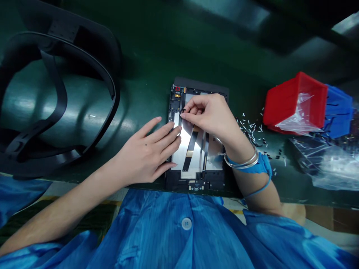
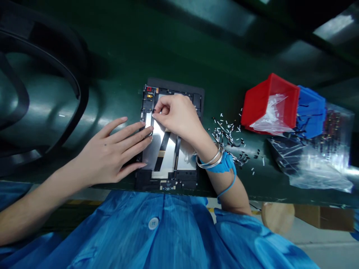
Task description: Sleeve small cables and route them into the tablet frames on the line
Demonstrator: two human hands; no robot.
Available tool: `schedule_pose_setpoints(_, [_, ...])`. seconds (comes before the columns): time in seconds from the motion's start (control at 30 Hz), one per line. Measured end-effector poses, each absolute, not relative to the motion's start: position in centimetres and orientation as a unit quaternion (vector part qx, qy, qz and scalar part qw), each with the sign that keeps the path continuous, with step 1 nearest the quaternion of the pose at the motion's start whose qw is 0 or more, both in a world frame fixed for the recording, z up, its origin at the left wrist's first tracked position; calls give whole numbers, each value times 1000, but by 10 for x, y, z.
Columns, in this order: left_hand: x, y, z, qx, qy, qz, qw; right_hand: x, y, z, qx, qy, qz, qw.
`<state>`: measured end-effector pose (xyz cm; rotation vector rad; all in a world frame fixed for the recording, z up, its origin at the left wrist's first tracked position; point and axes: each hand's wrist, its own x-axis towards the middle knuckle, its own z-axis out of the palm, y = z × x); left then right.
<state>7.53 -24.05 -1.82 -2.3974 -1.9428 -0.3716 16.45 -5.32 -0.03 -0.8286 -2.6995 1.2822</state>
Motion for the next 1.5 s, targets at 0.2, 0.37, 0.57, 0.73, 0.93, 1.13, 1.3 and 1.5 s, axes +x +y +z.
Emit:
schedule_pose_setpoints(0.2, [75,-239,-17,-773,-618,-143,19,166,-57,-2,-278,-890,359,39])
schedule_pose_setpoints(0.37, [73,-221,-21,-749,-642,-166,-1,184,-55,33,-295,-875,301,238])
schedule_pose_setpoints(0.57, [60,-215,-13,-699,-658,-269,-79,243,-62,69,-281,-876,233,314])
schedule_pose_setpoints(0.73, [83,-262,-17,-490,-766,-412,-56,304,-78,29,-318,-914,144,204])
schedule_pose_setpoints(0.93, [152,-286,-39,-435,-810,-375,-118,326,-103,-20,-374,-909,174,56])
schedule_pose_setpoints(1.13, [161,-275,-16,-165,-720,-590,-326,316,-107,-18,-369,-808,447,103])
schedule_pose_setpoints(1.3, [118,-238,-3,-104,-672,-640,-358,323,-108,-20,-317,-726,560,244])
schedule_pose_setpoints(1.5, [40,-116,-13,-286,-671,-614,-303,354,-117,-29,-321,-803,313,393])
